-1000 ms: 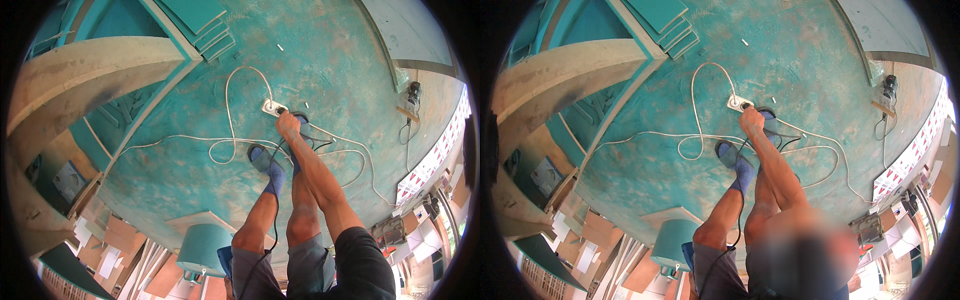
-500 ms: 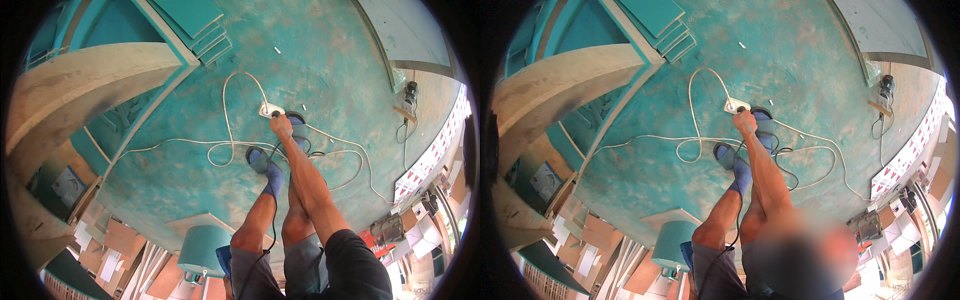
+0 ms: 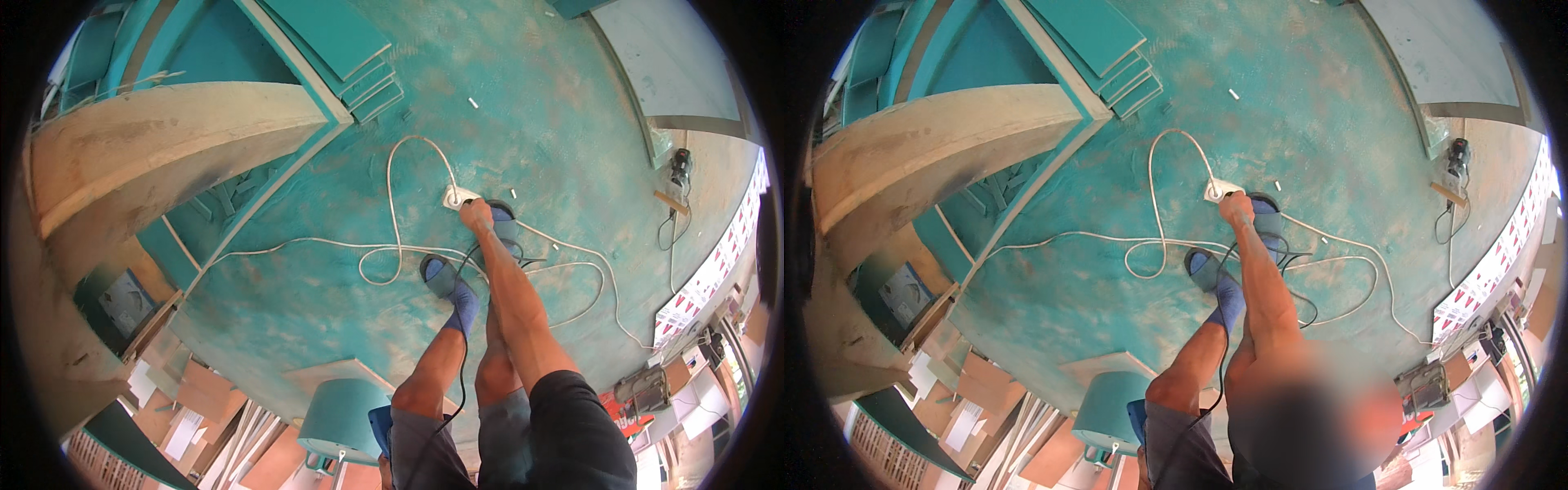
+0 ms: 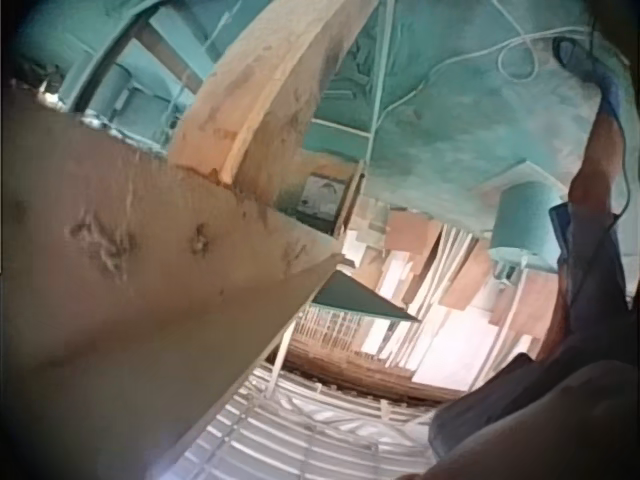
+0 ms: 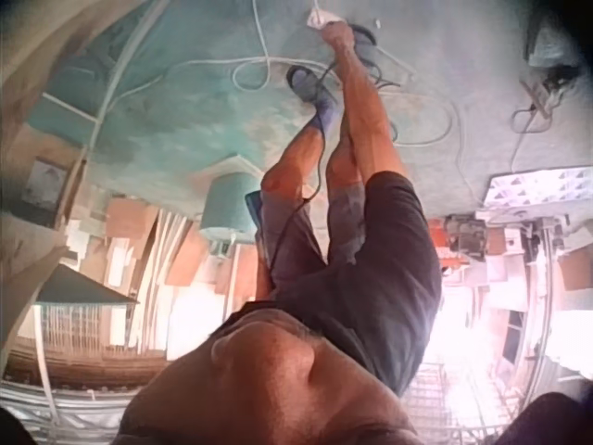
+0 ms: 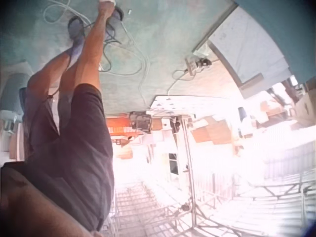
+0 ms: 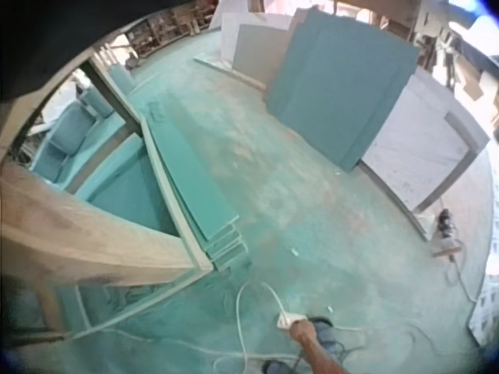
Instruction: The person prepares a jigsaw by inserting a blade, connects it to a power strip on the floor, and uses it to saw a curved shape into a green wooden panel.
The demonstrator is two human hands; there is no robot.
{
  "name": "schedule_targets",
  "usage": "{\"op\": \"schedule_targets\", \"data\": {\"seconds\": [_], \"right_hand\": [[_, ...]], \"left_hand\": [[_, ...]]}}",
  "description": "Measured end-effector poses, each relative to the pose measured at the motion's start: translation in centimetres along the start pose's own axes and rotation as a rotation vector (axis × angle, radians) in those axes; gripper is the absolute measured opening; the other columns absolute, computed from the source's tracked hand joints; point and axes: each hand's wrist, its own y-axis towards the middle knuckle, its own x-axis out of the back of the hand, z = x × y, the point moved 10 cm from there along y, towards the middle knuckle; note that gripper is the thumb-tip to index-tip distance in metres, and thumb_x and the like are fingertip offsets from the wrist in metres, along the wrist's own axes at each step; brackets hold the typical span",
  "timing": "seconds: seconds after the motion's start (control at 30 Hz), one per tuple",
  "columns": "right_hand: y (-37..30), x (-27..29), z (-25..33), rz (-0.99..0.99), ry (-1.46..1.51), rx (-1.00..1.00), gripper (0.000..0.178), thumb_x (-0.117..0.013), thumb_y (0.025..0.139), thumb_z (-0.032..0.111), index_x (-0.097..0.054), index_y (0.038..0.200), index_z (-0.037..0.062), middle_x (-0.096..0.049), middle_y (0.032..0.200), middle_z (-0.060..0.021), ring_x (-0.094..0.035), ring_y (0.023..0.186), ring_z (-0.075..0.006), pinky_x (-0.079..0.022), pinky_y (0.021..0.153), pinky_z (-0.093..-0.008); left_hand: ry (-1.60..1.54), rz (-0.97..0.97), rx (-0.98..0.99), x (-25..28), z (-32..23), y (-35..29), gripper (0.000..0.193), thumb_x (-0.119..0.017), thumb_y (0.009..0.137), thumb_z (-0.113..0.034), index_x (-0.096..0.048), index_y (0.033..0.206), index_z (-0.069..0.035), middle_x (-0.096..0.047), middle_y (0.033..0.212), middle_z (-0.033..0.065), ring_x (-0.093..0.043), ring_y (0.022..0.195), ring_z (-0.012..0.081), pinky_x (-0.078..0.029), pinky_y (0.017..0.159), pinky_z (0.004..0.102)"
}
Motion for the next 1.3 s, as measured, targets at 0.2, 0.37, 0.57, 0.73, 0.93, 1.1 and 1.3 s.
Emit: {"op": "schedule_targets", "data": {"seconds": [0.2,0.37,0.57,0.73,0.93,1.1,1.3], "right_hand": [[-6.9,-2.4,-11.1,0.052,-0.31,0.344,0.049,-0.061,0.094,0.039,-0.065,0.128,0.0037,-0.065,0.129,-0.0276,-0.064,0.118,-0.041,-0.051,0.098,-0.051],[-17.6,9.1,1.9,-0.056,-0.286,0.669,0.072,-0.067,0.089,0.04,-0.047,0.147,0.0023,-0.052,0.148,-0.0252,-0.05,0.136,-0.0412,-0.041,0.114,-0.0507],[-25.7,24.3,-7.8,-0.16,-0.076,0.446,0.064,-0.074,0.085,0.04,-0.059,0.134,0.0016,-0.07,0.122,-0.0235,-0.066,0.115,-0.0398,-0.051,0.099,-0.0473],[-36.0,33.5,-8.4,-0.09,0.039,0.511,0.053,-0.074,0.088,0.036,-0.064,0.126,0.0006,-0.076,0.102,-0.0171,-0.073,0.098,-0.0334,-0.057,0.086,-0.0438],[-48.4,42.5,-4.8,0.097,0.41,0.552,0.029,-0.063,0.1,0.024,-0.067,0.121,0.0045,-0.075,0.098,-0.0062,-0.07,0.081,-0.0159,-0.055,0.066,-0.0304],[-55.0,44.1,-2.6,0.088,0.353,0.626,0.033,-0.064,0.099,0.026,-0.066,0.122,0.003,-0.075,0.1,-0.0076,-0.071,0.083,-0.0164,-0.055,0.066,-0.0306],[-64.7,38.7,-0.5,0.313,0.219,0.689,0.041,-0.065,0.101,0.033,-0.064,0.128,0.0021,-0.074,0.108,-0.0103,-0.071,0.09,-0.0184,-0.057,0.076,-0.031]], "left_hand": [[0.064,-0.001,-0.15,1.8,-2.0,-6.1,0.03,-0.078,0.074,-0.022,-0.07,0.093,0.001,-0.074,0.087,0.0122,-0.068,0.076,0.0223,-0.055,0.072,0.0368],[0.313,-0.319,-0.379,6.1,-5.5,-6.4,0.03,-0.074,0.072,-0.015,-0.066,0.092,0.005,-0.07,0.08,0.0185,-0.069,0.074,0.0293,-0.055,0.073,0.0408],[0.469,-0.262,-0.567,4.7,-9.7,-10.8,0.031,-0.072,0.072,-0.019,-0.067,0.093,0.003,-0.071,0.082,0.0244,-0.073,0.079,0.0402,-0.056,0.075,0.0461],[0.531,-0.118,-0.632,3.3,-14.5,-16.4,0.039,-0.077,0.073,-0.026,-0.07,0.103,-0.002,-0.073,0.089,0.0249,-0.072,0.086,0.0436,-0.056,0.08,0.0494],[0.539,-0.084,-0.655,1.1,-17.9,-20.1,0.05,-0.077,0.073,-0.032,-0.07,0.112,-0.003,-0.073,0.102,0.0267,-0.071,0.099,0.0442,-0.055,0.088,0.0507],[0.439,-0.068,-0.605,1.6,-19.8,-22.5,0.052,-0.076,0.073,-0.032,-0.07,0.115,-0.002,-0.073,0.106,0.0269,-0.069,0.104,0.0441,-0.055,0.091,0.0502],[0.381,-0.04,-0.644,1.0,-23.0,-25.0,0.049,-0.075,0.076,-0.034,-0.069,0.11,0.0,-0.072,0.105,0.0278,-0.07,0.102,0.0442,-0.055,0.089,0.0503]]}}
